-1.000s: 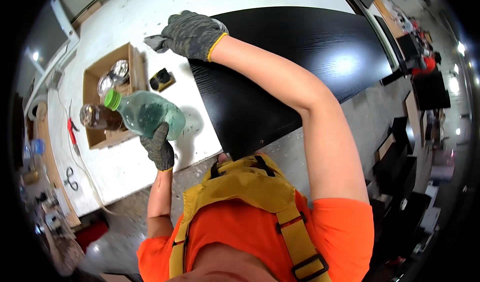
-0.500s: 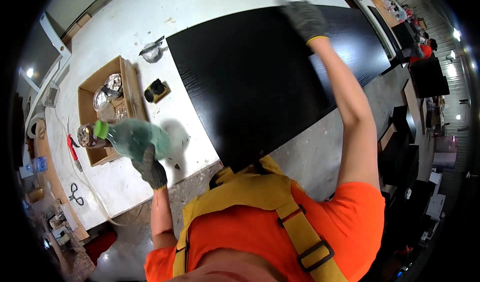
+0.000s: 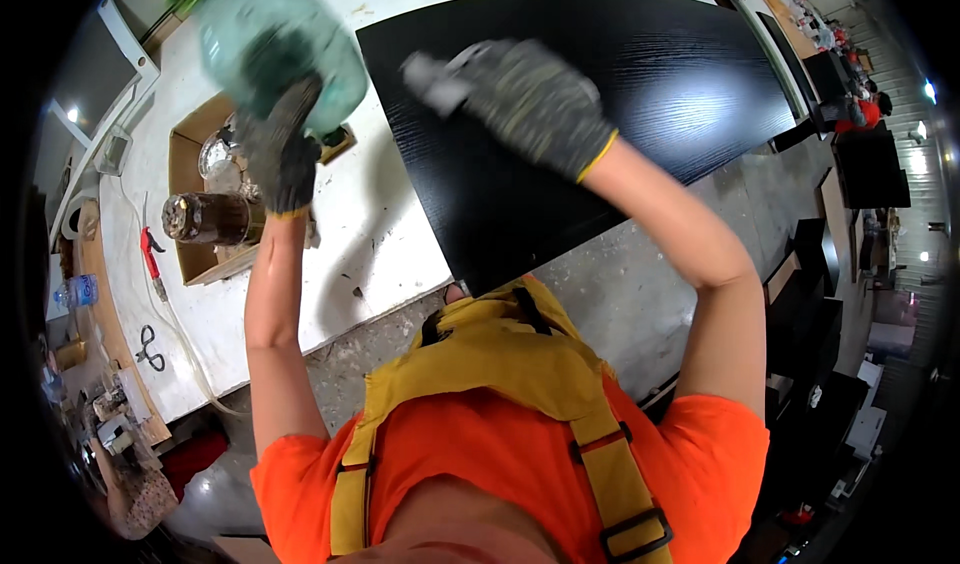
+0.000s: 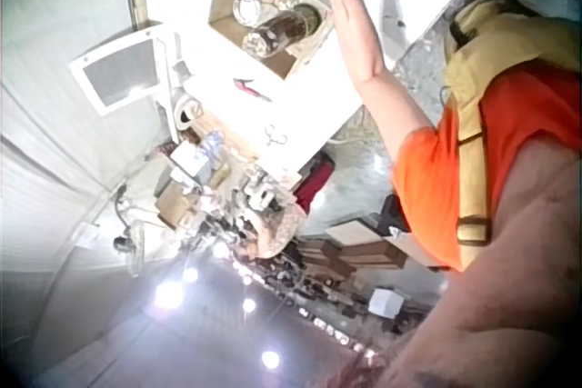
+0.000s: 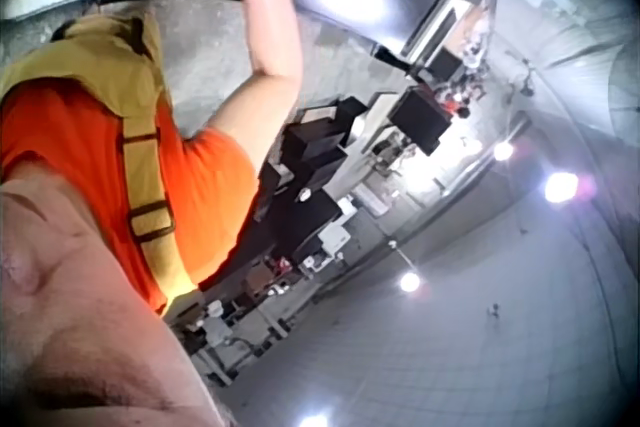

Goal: Cleaning and polishing black wooden furniture panels using a liquid solution and a cloth.

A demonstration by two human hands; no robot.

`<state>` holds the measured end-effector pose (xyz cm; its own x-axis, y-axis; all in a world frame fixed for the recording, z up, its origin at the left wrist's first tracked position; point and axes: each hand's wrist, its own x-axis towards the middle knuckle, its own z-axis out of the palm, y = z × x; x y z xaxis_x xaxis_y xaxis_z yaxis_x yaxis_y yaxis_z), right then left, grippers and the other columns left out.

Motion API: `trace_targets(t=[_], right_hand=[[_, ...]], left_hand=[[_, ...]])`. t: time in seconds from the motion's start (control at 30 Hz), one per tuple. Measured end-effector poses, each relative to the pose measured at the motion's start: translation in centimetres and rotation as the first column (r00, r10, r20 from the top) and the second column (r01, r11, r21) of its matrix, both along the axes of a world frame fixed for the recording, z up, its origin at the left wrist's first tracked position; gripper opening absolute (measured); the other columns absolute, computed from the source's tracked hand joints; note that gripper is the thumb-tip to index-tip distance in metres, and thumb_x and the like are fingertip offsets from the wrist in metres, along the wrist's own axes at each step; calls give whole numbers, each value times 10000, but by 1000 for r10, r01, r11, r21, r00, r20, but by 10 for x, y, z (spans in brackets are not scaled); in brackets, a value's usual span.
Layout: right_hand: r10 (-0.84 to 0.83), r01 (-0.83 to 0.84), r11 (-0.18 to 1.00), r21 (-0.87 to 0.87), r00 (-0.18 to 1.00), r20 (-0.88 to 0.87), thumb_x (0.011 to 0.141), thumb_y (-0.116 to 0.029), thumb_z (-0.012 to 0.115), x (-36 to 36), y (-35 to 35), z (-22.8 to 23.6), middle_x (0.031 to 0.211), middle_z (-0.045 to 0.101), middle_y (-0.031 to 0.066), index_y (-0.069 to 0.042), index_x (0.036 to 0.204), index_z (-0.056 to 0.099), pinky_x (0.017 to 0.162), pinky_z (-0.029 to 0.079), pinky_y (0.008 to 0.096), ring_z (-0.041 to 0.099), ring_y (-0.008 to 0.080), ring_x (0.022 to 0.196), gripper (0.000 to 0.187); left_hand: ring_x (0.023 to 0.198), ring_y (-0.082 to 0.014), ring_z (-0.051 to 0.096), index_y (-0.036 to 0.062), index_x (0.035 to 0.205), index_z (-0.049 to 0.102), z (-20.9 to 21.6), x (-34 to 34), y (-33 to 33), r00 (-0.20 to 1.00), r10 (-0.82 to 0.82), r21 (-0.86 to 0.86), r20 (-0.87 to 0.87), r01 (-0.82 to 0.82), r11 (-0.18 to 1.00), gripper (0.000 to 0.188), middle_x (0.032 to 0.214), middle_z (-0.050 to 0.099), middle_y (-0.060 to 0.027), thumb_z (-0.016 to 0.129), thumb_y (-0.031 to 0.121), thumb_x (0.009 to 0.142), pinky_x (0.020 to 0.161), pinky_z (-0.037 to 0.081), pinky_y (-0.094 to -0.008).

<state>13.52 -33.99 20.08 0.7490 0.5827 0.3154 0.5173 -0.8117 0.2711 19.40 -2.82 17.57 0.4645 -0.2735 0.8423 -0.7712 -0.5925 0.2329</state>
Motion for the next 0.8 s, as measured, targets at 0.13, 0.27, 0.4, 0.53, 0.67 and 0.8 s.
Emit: trace_targets(t=[0.13, 0.27, 0.4, 0.53, 0.67, 0.8], right_hand=[[-24, 25, 999, -22, 999, 25, 923, -151, 622, -2, -7, 12, 1283, 625, 120, -159, 1307, 618, 1020, 481, 390, 602, 296, 1149, 384], [-343, 362, 921, 141, 928, -144, 952, -257, 619, 0, -29, 22, 1223, 657, 110, -142, 1262, 655, 1018, 476, 406, 609, 292, 1132, 332], [-80, 82, 985, 155, 997, -18, 962, -329, 611, -6, -36, -19, 1153, 670, 139, -116, 1248, 673, 1016, 468, 390, 621, 286, 1102, 361], [-256, 273, 923, 270, 962, -95, 973, -272, 598, -3, -37, -10, 1189, 659, 131, -112, 1260, 660, 1009, 476, 376, 620, 293, 1108, 334], [40, -56, 988, -142, 993, -112, 969, -244, 579, -59, 32, 14, 1290, 623, 105, -119, 1353, 578, 1019, 471, 396, 590, 290, 1194, 403], [-236, 179, 971, -159, 604, -761, 958, -244, 581, -83, 79, 50, 1326, 606, 91, -161, 1353, 576, 1060, 452, 410, 549, 281, 1244, 403]], left_hand=[[1013, -293, 672, 70, 1077, 739, 11, 52, -64, 843, -399, -497, -362, 188, 847, 269, 1058, 714, -124, 743, 235, 865, 939, 509, -411], [1087, -191, 611, 19, 1338, 553, -5, 83, -99, 505, -737, -785, -449, 171, 595, 711, 1193, 650, -79, 882, 197, 734, 936, 513, -345], [1095, -192, 607, 19, 1336, 545, -20, 92, -106, 540, -723, -753, -430, 227, 617, 688, 1217, 639, -84, 867, 187, 751, 939, 513, -346], [1101, -196, 610, 16, 1324, 552, -20, 91, -105, 598, -662, -711, -452, 206, 673, 671, 1213, 645, -90, 862, 191, 756, 948, 510, -348], [1142, -245, 619, -10, 1329, 552, -15, 82, -102, 686, -568, -643, -455, 189, 742, 713, 1234, 656, -132, 856, 287, 757, 988, 491, -361], [1162, -259, 625, -15, 1338, 546, -10, 79, -103, 695, -517, -599, -499, 155, 786, 733, 1253, 656, -158, 851, 309, 756, 997, 491, -360]])
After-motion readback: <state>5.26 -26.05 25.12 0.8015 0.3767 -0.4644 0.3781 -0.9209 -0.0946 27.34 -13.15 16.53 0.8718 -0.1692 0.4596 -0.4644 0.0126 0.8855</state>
